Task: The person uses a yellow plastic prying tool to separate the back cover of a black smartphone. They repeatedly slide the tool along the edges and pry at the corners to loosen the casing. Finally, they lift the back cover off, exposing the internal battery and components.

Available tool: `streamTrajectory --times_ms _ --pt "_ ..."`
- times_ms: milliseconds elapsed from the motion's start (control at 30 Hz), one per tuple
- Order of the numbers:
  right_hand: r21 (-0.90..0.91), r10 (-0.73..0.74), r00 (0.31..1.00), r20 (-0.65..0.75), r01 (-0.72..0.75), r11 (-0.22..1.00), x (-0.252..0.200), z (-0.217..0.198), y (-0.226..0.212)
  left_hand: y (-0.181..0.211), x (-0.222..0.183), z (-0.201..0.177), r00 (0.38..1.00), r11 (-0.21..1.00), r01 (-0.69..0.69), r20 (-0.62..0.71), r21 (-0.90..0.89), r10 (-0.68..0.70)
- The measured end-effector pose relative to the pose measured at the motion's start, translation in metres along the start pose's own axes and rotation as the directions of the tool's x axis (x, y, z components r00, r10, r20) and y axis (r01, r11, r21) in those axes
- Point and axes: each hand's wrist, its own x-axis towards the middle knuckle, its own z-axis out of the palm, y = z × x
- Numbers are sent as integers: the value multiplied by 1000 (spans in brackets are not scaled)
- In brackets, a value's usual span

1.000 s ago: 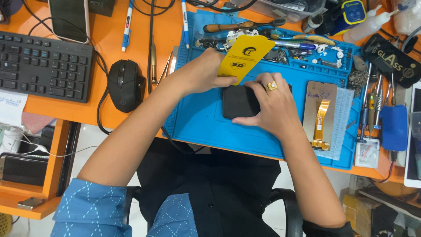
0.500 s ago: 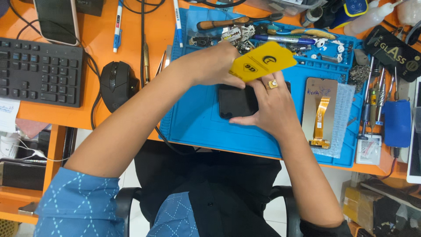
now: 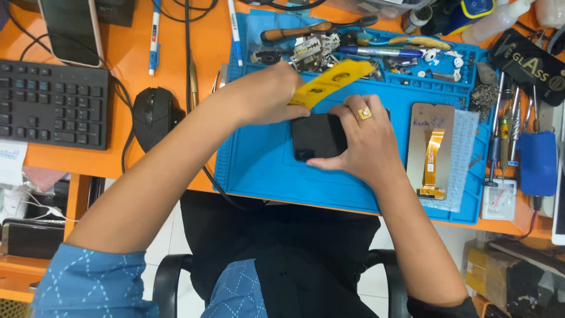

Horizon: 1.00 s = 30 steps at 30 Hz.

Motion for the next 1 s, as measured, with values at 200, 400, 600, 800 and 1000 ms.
streamTrajectory --times_ms 200,400,600,800,1000 --pt "-4 3 1000 2 -3 1000 0 0 0 -7 6 1 998 998 -55 38 -14 56" --pt "-41 -1 1000 7 1 999 -1 -2 -1 0 -12 1 999 978 50 -2 -205 -51" --pt "-28 2 1000 -10 -2 1000 -1 -2 -2 8 -20 9 988 933 102 -74 -345 -135" --pt "-47 5 1000 -26 -6 999 -2 -2 -3 5 -27 27 968 889 92 -168 -448 -185" --pt "-36 -1 999 -46 0 999 -3 -2 -2 -8 -31 50 945 947 57 -288 -315 -153"
